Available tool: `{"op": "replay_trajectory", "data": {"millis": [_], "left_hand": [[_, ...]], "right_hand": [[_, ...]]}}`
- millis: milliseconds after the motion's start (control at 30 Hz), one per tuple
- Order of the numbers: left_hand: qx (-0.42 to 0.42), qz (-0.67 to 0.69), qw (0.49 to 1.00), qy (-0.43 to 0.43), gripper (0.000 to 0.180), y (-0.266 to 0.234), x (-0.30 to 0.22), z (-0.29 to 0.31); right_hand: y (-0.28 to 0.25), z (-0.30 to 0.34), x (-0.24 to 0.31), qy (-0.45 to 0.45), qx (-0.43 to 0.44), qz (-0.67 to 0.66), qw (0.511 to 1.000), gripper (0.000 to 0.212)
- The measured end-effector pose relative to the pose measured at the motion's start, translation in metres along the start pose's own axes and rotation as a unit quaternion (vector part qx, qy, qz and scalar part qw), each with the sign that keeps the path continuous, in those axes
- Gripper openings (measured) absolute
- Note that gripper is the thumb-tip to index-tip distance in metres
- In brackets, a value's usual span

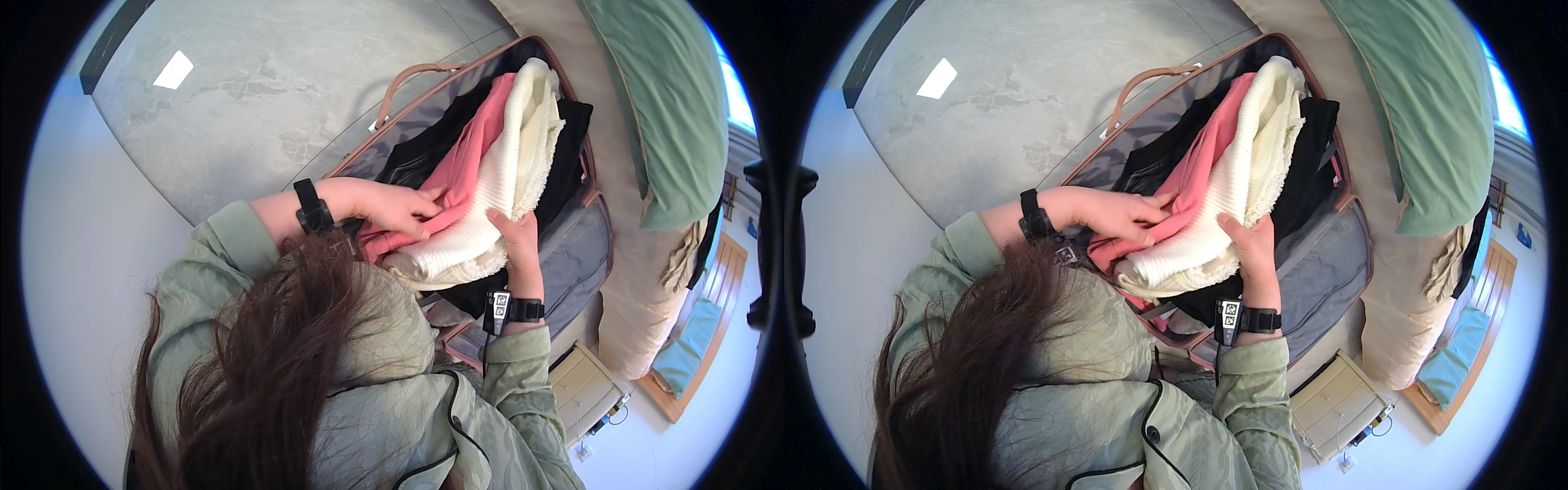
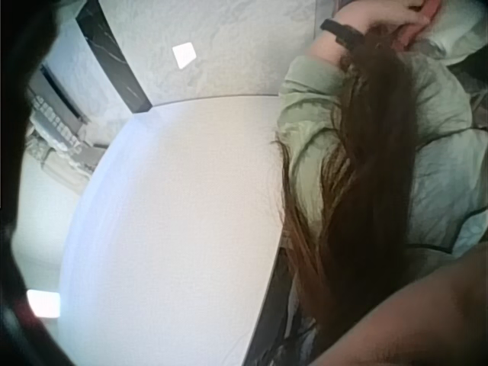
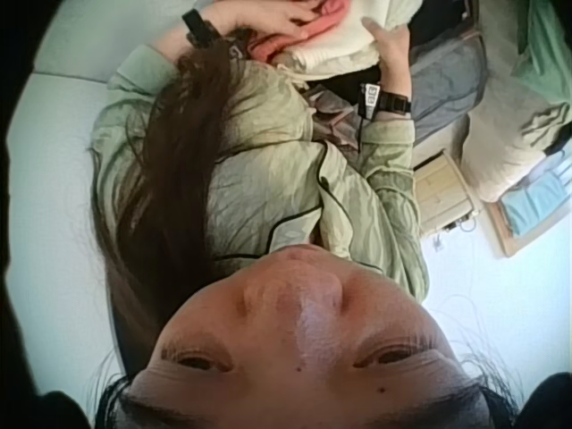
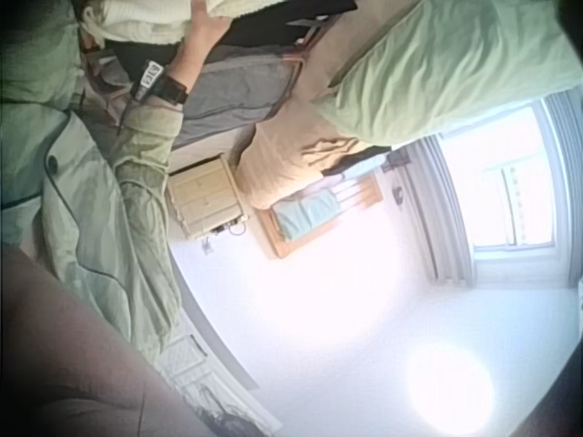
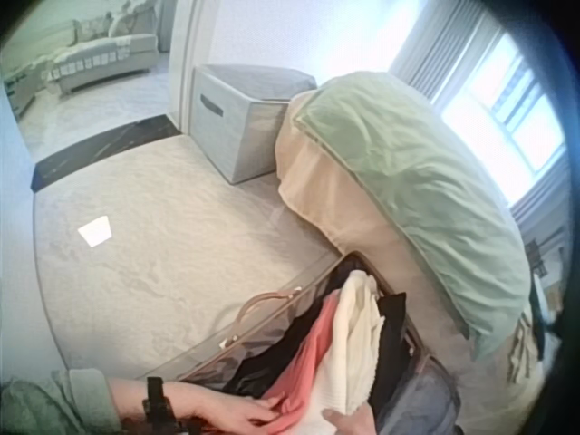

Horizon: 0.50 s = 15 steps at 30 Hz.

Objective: The person folds a white sweater and places it into an open suitcase on a bed. They then add a black garment and a beige puffer jacket, arranging the items inside the suitcase.

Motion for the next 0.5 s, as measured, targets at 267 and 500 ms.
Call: {"op": "replay_trajectory", "data": {"millis": [267,500], "left_hand": [[-0.435,0.218,0.824,-0.292,0.066,-0.038,0.076,0.025],[-0.25,0.172,0.93,-0.206,0.077,-0.02,0.07,-0.021]], "right_hand": [[0.005,0.0,0.003,-0.018,-0.013,0.035,0.999,0.055],[0.004,-0.001,0.002,-0.025,-0.008,0.033,0.999,0.056]]}}
Point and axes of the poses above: each hand's wrist, its own z-axis away from the middle knuckle, its own y-axis out of the palm, x = y × z, the point moved 8 cm from there along -z, towards the middle knuckle, and after that the axes turned 1 degree about y, right-handed, at the moved point
